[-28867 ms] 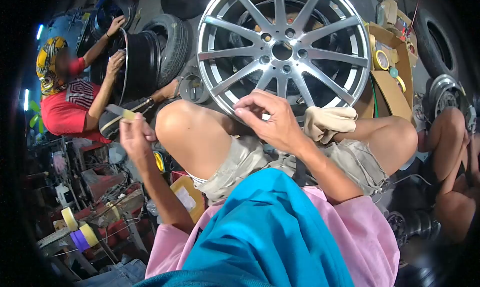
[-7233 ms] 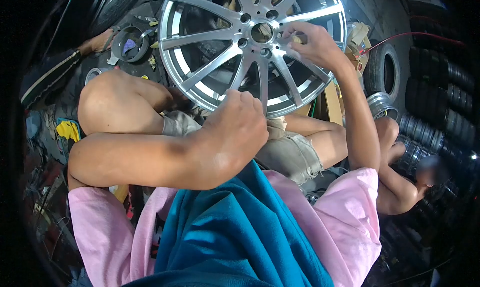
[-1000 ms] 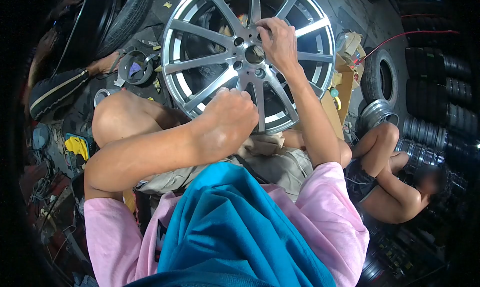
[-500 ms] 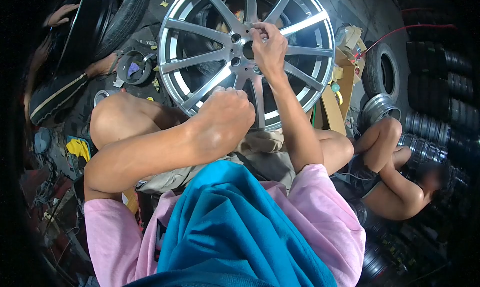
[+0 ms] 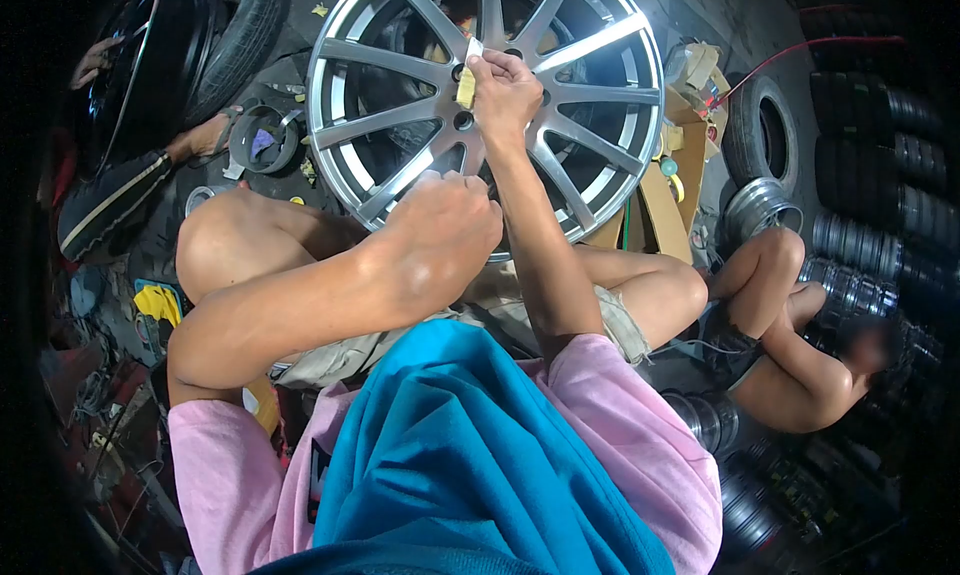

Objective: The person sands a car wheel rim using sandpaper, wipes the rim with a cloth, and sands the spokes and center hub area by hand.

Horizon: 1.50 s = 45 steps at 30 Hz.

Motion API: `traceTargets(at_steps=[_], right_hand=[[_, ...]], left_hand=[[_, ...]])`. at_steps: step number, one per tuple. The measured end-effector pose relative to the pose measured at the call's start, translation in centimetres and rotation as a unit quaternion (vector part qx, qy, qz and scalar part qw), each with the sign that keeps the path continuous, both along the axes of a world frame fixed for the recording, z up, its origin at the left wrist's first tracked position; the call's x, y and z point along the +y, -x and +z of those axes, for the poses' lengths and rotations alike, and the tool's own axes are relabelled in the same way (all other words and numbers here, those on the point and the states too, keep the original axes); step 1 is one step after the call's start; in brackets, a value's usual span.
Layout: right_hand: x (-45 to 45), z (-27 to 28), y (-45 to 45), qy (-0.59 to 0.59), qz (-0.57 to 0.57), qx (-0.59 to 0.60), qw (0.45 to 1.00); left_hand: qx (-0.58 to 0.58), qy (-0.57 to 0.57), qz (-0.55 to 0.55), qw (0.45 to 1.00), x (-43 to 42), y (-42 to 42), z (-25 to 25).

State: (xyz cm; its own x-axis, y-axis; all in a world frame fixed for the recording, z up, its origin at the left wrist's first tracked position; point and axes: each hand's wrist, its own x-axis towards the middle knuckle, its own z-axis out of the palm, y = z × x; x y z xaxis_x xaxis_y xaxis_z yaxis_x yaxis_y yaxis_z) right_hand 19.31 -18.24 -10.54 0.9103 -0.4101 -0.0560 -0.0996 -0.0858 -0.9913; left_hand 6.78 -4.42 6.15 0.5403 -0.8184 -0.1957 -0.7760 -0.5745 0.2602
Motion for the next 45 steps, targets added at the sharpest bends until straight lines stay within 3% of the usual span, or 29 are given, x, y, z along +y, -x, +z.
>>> traceTargets(at_steps=[7, 17, 19, 23, 26, 32, 39, 45], right_hand=[[1.9, 0.6, -0.2, -0.067, -0.029, -0.013, 0.997], [3.3, 1.6, -2.3, 0.004, 0.004, -0.054, 0.999], [2.8, 1.9, -2.3, 0.023, 0.063, -0.105, 0.992], [-1.1, 2.1, -1.5, 0.007, 0.076, -0.107, 0.991], [-4.2, 2.2, -1.1, 0.199, 0.060, -0.150, 0.966], [-4.8, 2.7, -2.0, 0.345, 0.125, -0.216, 0.905], [-4.4, 2.8, -2.1, 0.401, 0.121, -0.210, 0.883], [-3.6, 2.0, -0.3, 0.312, 0.123, -0.139, 0.932]], left_hand=[[0.022, -0.020, 0.006, 1.000, -0.3, -0.1, 0.2], [0.039, -0.026, 0.008, 0.999, -0.7, -0.2, -0.4], [0.033, -0.018, 0.012, 0.999, -0.6, -0.1, -0.2], [-0.008, 0.003, 0.021, 1.000, 0.0, 0.2, -0.5], [0.003, -0.015, 0.012, 1.000, -0.2, 0.2, -0.1], [-0.006, -0.011, 0.003, 1.000, -0.3, 0.2, -0.1], [0.042, -0.023, 0.015, 0.999, -0.9, -0.1, -0.4], [0.020, -0.006, 0.006, 1.000, -0.5, 0.0, -0.1]])
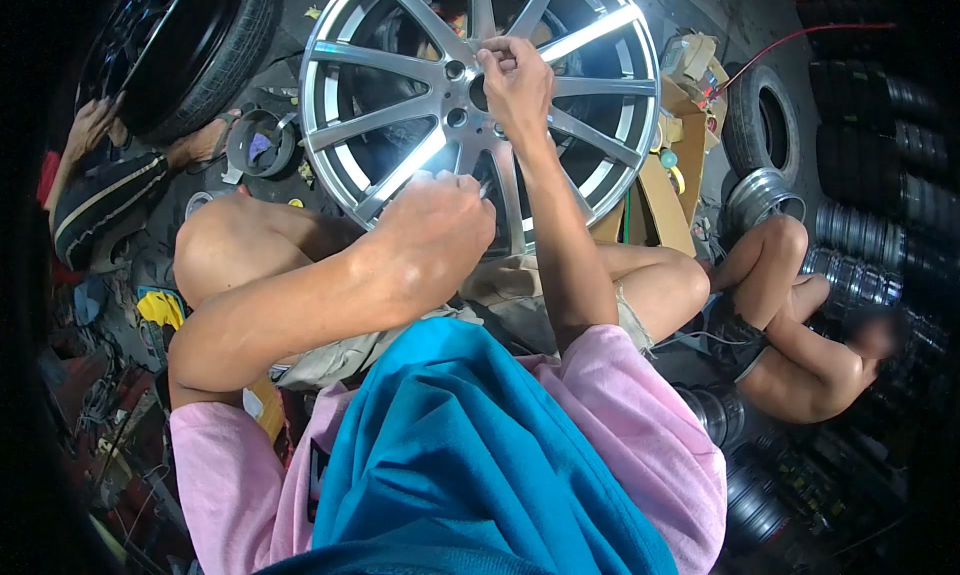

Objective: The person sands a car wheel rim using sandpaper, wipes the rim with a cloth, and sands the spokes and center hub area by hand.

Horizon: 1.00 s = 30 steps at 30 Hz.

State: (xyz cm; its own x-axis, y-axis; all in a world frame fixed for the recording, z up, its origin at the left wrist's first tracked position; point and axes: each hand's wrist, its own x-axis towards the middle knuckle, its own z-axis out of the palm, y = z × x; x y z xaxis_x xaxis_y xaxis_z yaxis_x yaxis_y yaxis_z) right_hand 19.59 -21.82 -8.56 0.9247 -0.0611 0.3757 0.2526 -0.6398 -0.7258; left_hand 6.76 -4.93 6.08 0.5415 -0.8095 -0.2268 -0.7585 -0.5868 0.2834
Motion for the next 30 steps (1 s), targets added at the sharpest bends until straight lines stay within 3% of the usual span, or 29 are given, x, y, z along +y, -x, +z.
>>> traceTargets(at_steps=[2, 4, 6, 12, 15, 30], right_hand=[[0.7, -0.7, 0.3, -0.139, -0.048, 0.117, 0.982], [1.6, -1.2, 0.6, -0.197, -0.049, 0.129, 0.971], [2.3, -2.7, 0.4, -0.356, -0.033, 0.136, 0.924], [5.0, -1.5, -0.3, -0.349, -0.080, 0.099, 0.929], [6.2, 0.0, -1.0, -0.290, -0.101, 0.094, 0.947], [6.3, 0.5, -2.0, -0.253, -0.055, 0.080, 0.963]], left_hand=[[0.011, -0.027, -0.005, 1.000, -0.1, 0.0, 0.0], [0.010, -0.003, 0.004, 1.000, 0.1, 0.1, 0.0], [0.002, 0.004, 0.004, 1.000, 0.4, 0.2, -0.1], [0.011, -0.005, -0.005, 1.000, 0.3, 0.0, -0.1], [0.010, -0.004, -0.001, 1.000, 0.3, 0.0, -0.2], [0.030, -0.031, -0.003, 0.999, 0.4, -0.3, 0.7]])
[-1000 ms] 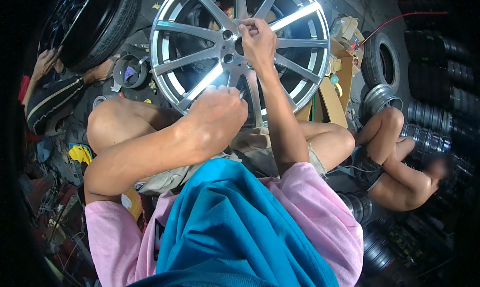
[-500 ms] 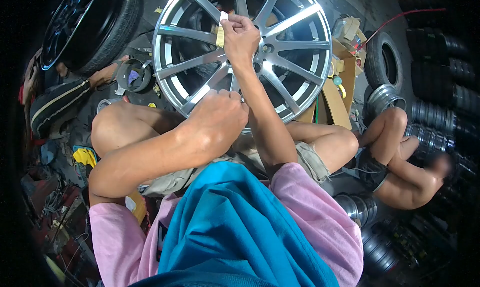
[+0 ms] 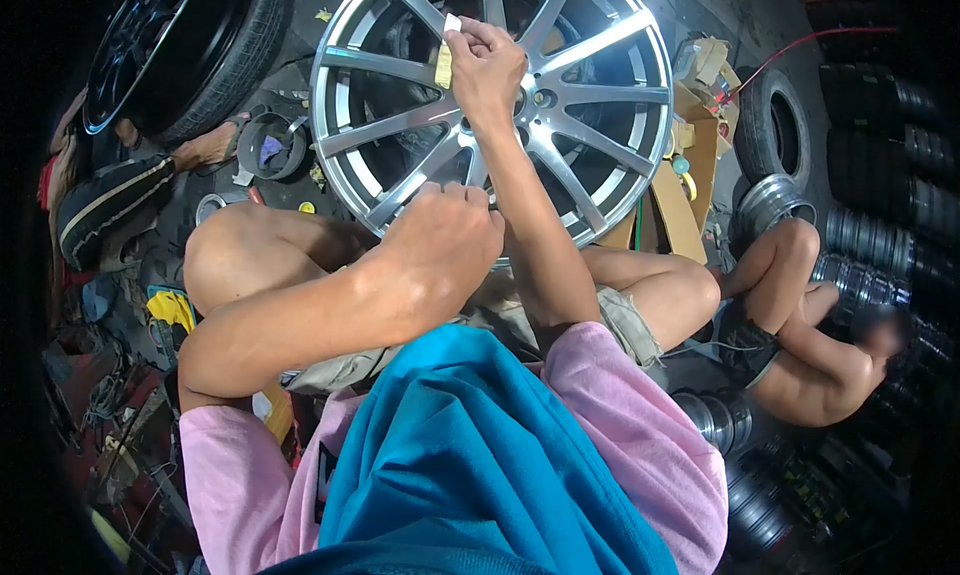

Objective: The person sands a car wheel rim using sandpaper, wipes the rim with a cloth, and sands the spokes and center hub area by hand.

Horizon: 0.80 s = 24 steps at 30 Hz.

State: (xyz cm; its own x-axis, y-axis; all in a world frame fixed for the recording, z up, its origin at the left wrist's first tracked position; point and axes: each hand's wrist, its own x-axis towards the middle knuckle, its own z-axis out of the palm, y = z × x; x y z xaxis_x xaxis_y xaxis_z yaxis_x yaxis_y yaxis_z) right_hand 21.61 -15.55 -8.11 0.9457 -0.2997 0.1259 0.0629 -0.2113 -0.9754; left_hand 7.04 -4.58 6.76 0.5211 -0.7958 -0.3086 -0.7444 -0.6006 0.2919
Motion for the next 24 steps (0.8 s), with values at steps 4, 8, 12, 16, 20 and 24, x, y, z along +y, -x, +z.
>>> traceTargets(at_steps=[4, 8, 12, 16, 20, 24], right_hand=[[-0.1, -0.2, 0.4, -0.019, -0.009, 0.012, 1.000], [0.4, 0.4, -0.5, 0.016, 0.005, -0.023, 1.000], [0.1, 0.3, -0.1, -0.003, 0.001, 0.003, 1.000], [0.1, -0.1, 0.0, 0.058, -0.025, -0.050, 0.997], [1.2, 0.8, -1.2, 0.052, -0.018, -0.051, 0.997], [0.9, 0.6, -2.8, 0.129, -0.007, -0.036, 0.991]], left_hand=[[-0.013, 0.013, 0.003, 1.000, 0.0, 0.2, -0.5], [0.005, 0.008, -0.004, 1.000, -0.1, 0.0, -0.1], [-0.010, 0.010, 0.002, 1.000, 0.0, -0.1, -0.1], [-0.024, 0.006, 0.003, 1.000, 0.0, 0.2, -0.2], [-0.012, -0.023, 0.007, 1.000, -0.3, 0.2, 0.2], [-0.024, -0.023, 0.005, 0.999, -0.2, 0.0, 0.3]])
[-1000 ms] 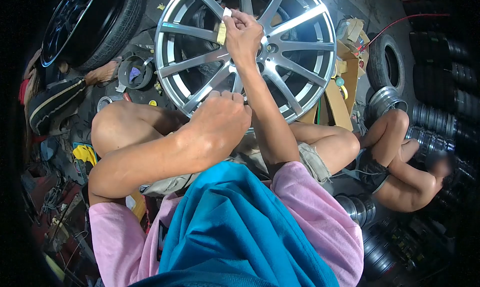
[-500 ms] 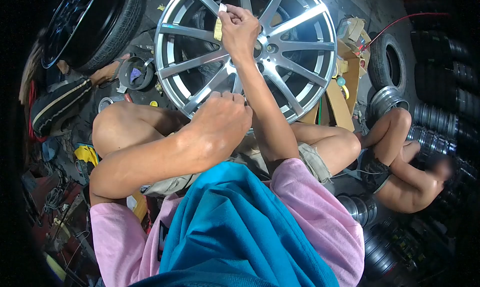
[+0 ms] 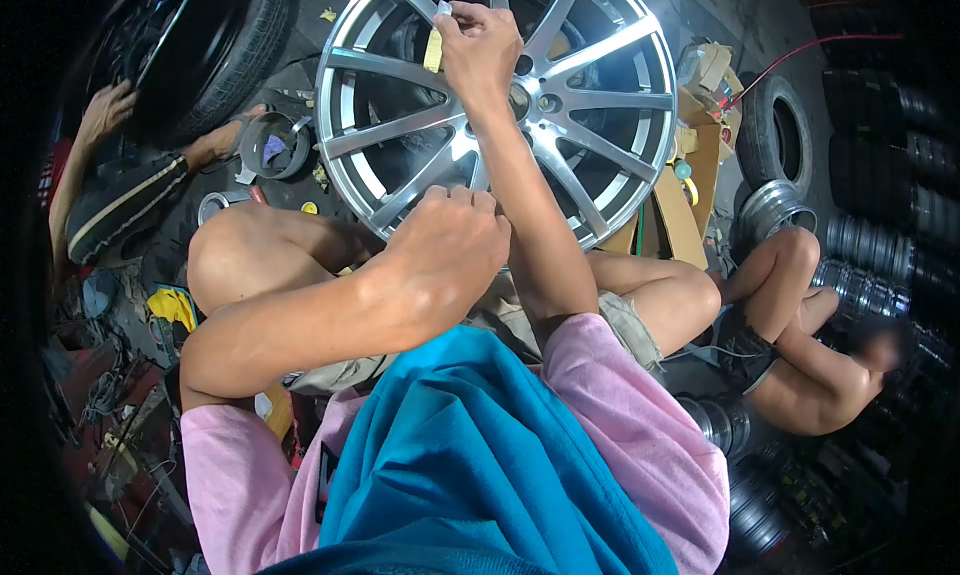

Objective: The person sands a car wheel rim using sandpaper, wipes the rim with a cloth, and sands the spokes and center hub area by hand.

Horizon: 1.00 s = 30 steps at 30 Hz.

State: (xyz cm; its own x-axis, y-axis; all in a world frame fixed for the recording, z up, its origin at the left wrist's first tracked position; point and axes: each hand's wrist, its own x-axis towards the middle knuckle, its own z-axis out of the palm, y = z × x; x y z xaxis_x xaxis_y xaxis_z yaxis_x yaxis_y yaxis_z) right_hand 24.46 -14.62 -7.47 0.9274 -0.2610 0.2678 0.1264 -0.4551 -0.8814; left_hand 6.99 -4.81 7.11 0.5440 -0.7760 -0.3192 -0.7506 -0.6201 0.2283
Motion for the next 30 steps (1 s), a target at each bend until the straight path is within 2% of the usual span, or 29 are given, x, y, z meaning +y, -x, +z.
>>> traceTargets(at_steps=[2, 5, 14, 20, 26, 30], right_hand=[[-0.4, -0.4, 0.0, -0.001, 0.015, 0.030, 0.999], [-0.6, -0.5, 1.3, -0.067, -0.017, 0.049, 0.996], [1.2, 0.3, -0.5, -0.018, 0.009, 0.032, 0.999], [2.6, -0.1, -3.3, -0.041, -0.011, 0.028, 0.999], [4.1, 1.0, -5.2, -0.047, 0.001, 0.050, 0.998], [4.7, 1.4, -6.0, -0.022, 0.002, 0.032, 0.999]], left_hand=[[0.008, -0.004, -0.001, 1.000, 0.1, 0.0, 0.0], [-0.005, 0.000, 0.001, 1.000, 0.5, 0.2, 0.0], [-0.031, 0.025, 0.035, 0.999, 0.7, 0.8, -0.3], [-0.035, 0.038, 0.045, 0.998, 1.4, 1.1, -0.3], [-0.088, 0.066, 0.034, 0.993, 2.3, 1.4, 0.1], [-0.094, 0.085, 0.055, 0.990, 2.5, 1.4, 0.0]])
